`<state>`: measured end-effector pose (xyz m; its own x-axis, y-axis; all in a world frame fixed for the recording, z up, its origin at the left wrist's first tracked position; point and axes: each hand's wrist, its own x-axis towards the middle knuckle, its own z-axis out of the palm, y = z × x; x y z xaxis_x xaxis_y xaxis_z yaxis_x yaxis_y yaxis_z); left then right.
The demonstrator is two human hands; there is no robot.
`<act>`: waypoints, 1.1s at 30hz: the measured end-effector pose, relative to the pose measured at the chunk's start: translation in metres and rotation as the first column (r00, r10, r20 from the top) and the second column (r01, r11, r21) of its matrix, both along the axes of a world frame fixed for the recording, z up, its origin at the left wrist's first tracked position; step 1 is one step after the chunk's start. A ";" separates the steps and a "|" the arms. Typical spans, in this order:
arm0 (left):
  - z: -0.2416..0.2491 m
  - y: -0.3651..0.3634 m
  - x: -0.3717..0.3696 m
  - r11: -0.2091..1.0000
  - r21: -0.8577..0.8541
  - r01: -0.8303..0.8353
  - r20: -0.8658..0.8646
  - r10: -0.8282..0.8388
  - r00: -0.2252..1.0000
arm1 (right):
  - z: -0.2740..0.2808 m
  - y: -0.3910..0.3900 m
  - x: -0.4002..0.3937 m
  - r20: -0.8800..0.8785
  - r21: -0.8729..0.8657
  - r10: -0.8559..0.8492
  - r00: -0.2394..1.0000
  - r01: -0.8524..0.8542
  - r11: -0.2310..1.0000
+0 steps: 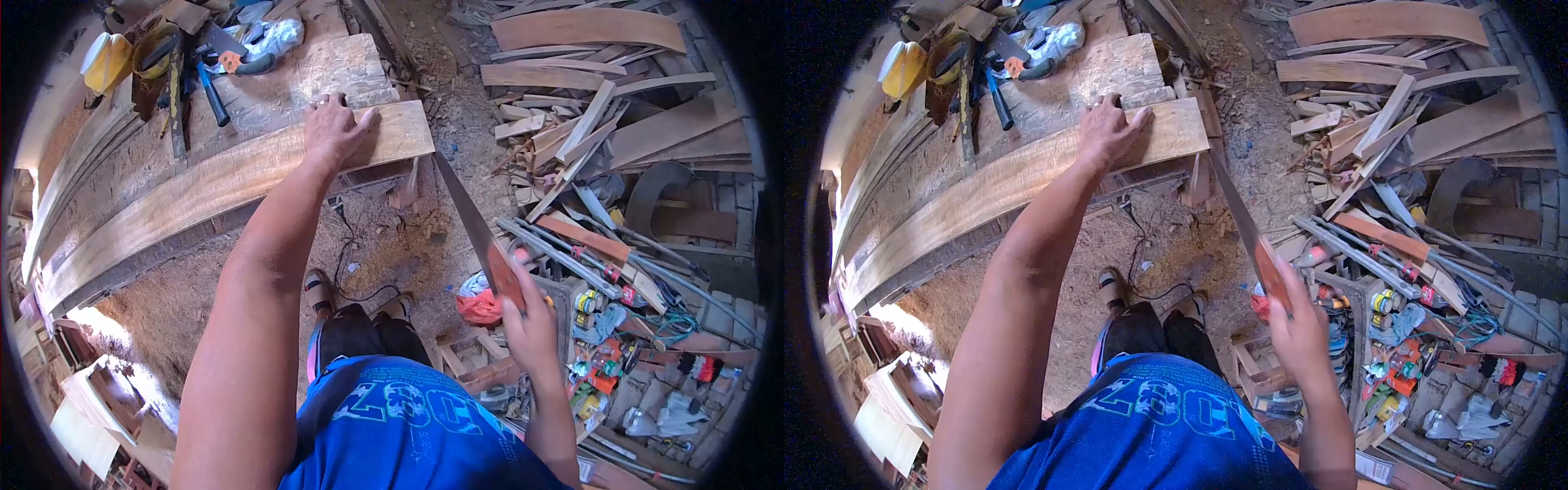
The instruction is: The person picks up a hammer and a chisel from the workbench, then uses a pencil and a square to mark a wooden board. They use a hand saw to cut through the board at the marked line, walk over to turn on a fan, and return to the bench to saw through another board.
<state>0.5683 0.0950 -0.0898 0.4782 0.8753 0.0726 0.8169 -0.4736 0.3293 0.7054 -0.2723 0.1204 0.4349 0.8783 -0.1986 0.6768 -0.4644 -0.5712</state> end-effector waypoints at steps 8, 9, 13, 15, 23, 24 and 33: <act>0.001 0.002 0.001 0.998 -0.049 0.033 -0.055 -0.036 0.998 | -0.213 0.126 0.026 -0.201 0.107 -0.044 0.979 0.066 0.992; 0.001 0.002 -0.001 0.998 -0.065 0.024 -0.054 -0.028 0.998 | -0.218 0.125 0.017 -0.228 0.077 -0.091 0.969 0.111 0.991; 0.001 -0.004 -0.002 1.000 0.023 -0.021 0.022 0.021 1.000 | -0.223 0.077 0.014 -0.349 0.224 -0.111 0.930 0.198 0.954; 0.001 0.000 -0.002 0.999 -0.054 0.005 -0.013 -0.005 1.000 | -0.209 0.060 0.033 -0.385 0.138 -0.246 0.889 0.320 0.937; 0.009 0.000 -0.002 0.997 -0.080 0.007 -0.028 -0.009 1.000 | -0.115 0.152 0.078 0.169 0.683 0.006 0.986 -0.121 0.720; 0.006 0.001 -0.001 0.998 -0.062 -0.012 -0.021 0.010 1.000 | -0.101 0.175 0.074 0.087 0.637 0.108 0.990 -0.139 0.759; 0.013 0.008 -0.007 0.984 -0.163 0.070 -0.110 -0.089 0.990 | -0.110 0.344 -0.011 0.207 0.382 0.379 0.902 -0.431 0.818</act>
<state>0.5611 0.1029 -0.0771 0.5437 0.8301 -0.1239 0.8158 -0.4881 0.3102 0.6940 0.0718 0.0100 0.0188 0.9689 0.2466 0.8245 0.1245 -0.5520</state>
